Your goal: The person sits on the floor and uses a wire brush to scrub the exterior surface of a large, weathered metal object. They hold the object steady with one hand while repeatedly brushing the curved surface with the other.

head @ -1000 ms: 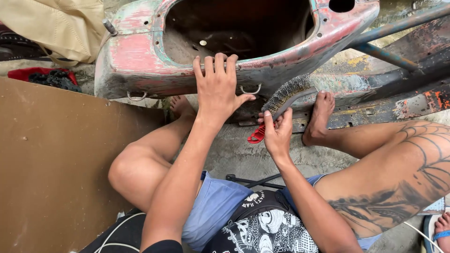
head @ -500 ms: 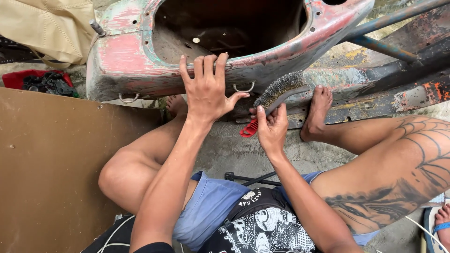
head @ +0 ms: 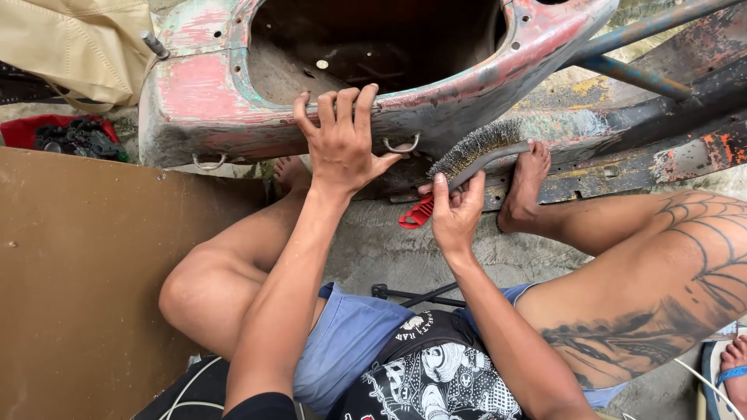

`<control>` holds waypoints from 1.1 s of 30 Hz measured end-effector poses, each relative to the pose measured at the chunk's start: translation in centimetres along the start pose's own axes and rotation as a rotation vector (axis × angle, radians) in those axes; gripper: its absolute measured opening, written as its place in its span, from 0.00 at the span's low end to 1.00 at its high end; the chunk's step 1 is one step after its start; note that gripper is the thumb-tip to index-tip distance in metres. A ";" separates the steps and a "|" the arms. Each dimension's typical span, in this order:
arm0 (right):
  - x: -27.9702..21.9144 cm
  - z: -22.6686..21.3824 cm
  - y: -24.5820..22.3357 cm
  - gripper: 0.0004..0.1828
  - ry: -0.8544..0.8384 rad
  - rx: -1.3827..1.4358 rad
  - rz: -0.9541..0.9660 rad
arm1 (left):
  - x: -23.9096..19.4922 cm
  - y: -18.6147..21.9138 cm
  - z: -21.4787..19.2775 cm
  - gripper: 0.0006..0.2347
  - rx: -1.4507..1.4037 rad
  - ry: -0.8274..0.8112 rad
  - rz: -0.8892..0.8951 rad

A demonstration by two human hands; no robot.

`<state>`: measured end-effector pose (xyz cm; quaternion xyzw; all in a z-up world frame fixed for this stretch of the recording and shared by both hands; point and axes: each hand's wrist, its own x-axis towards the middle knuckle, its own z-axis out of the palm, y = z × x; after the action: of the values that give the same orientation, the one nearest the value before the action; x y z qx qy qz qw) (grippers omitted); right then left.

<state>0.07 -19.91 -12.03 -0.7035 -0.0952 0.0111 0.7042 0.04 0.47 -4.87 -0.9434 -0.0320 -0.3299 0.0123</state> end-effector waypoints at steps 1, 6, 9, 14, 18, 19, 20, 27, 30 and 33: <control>0.0 0.0 0.5 0.13 0.000 0.000 0.001 | -0.1 -0.1 0.2 0.45 0.000 -0.001 0.000; 0.4 0.4 1.0 0.15 0.011 -0.008 -0.026 | -0.1 -0.3 0.9 0.40 0.042 0.073 0.031; -0.1 0.8 2.6 0.18 -0.021 0.017 -0.004 | 0.0 0.0 0.1 0.44 0.015 -0.015 -0.007; -0.5 1.5 1.3 0.19 -0.062 0.028 0.008 | 0.8 -0.3 -2.4 0.51 -0.045 -0.182 -0.002; -0.4 2.5 2.6 0.16 -0.075 0.069 -0.012 | 0.8 -0.8 -3.0 0.48 -0.044 -0.247 0.028; -0.4 2.7 2.4 0.16 -0.075 0.067 -0.014 | 0.8 -0.8 -3.0 0.48 -0.046 -0.245 0.027; -0.4 3.0 2.1 0.17 -0.086 0.058 -0.010 | 0.8 -0.8 -2.9 0.48 -0.030 -0.230 0.033; 0.3 4.5 -1.9 0.23 -0.079 -0.013 0.129 | 0.6 -0.2 -3.1 0.46 0.209 -0.317 -0.003; 0.4 5.3 1.3 0.23 0.016 0.162 0.154 | 0.6 -0.2 -3.1 0.46 0.183 -0.317 -0.008; 0.7 5.5 1.3 0.21 0.006 0.129 0.103 | 0.8 -0.1 -3.2 0.46 0.190 -0.313 -0.013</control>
<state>0.07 -14.38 -13.28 -0.6608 -0.0558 0.0513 0.7467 -1.31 0.51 -1.88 -0.9776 -0.0704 -0.1748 0.0941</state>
